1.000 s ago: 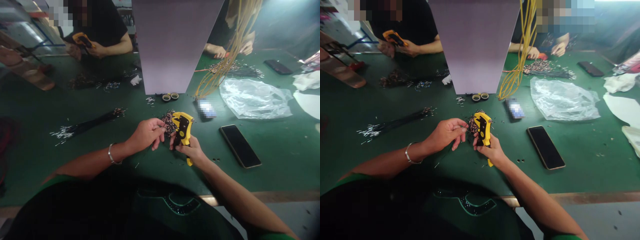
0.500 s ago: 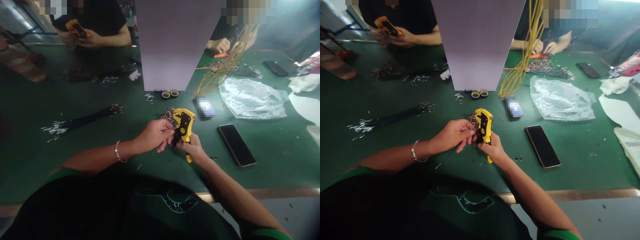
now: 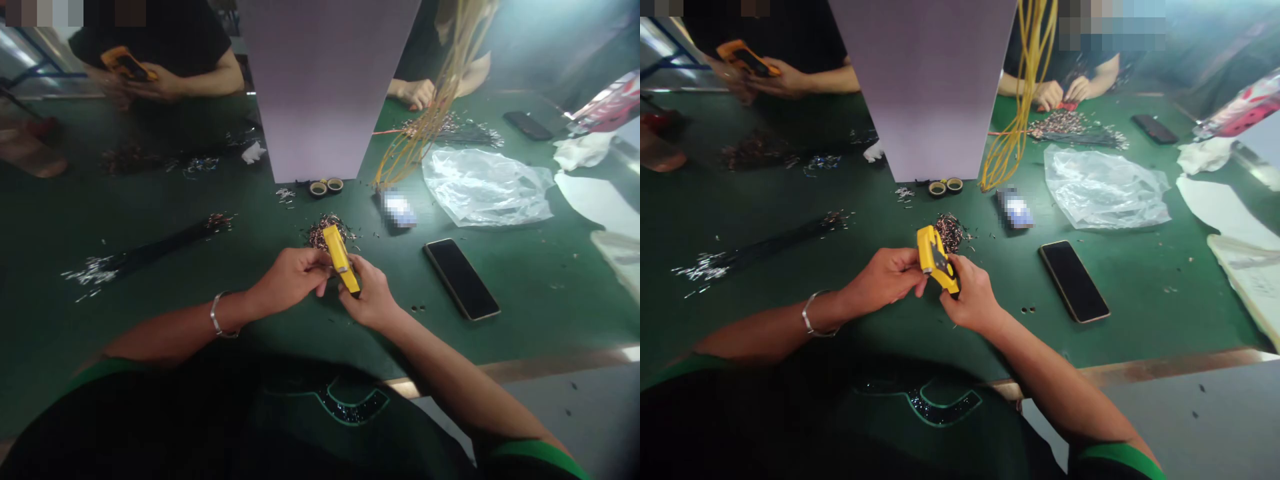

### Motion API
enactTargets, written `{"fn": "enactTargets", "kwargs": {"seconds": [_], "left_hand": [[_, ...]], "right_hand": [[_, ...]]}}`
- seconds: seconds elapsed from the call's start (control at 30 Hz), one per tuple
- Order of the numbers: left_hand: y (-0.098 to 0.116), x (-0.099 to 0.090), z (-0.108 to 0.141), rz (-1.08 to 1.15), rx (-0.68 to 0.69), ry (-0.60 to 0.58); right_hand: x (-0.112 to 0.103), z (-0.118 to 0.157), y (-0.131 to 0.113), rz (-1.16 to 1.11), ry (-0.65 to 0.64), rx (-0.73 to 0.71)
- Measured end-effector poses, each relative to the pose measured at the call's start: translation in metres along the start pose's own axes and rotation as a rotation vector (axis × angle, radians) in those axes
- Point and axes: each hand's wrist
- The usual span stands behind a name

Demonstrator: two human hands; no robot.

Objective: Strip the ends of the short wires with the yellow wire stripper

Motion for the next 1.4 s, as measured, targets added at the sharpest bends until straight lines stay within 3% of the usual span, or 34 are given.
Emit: {"fn": "enactTargets", "kwargs": {"seconds": [0.13,0.43,1.4], "left_hand": [[-0.003,-0.003,0.001,-0.084,0.103,-0.010],[-0.010,-0.004,0.002,0.070,0.162,-0.062],[-0.011,-0.008,-0.004,-0.026,0.143,-0.054]], "right_hand": [[0.004,0.004,0.001,0.146,0.088,-0.094],[0.001,0.006,-0.004,0.263,0.144,-0.149],[0.010,0.007,0.001,0.301,0.080,-0.152]]}}
Point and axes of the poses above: each hand's wrist, its own z-axis away from the middle knuckle, its own x-axis out of the palm, y = z × x, and after that the axes turned 9 degrees about z, right-handed
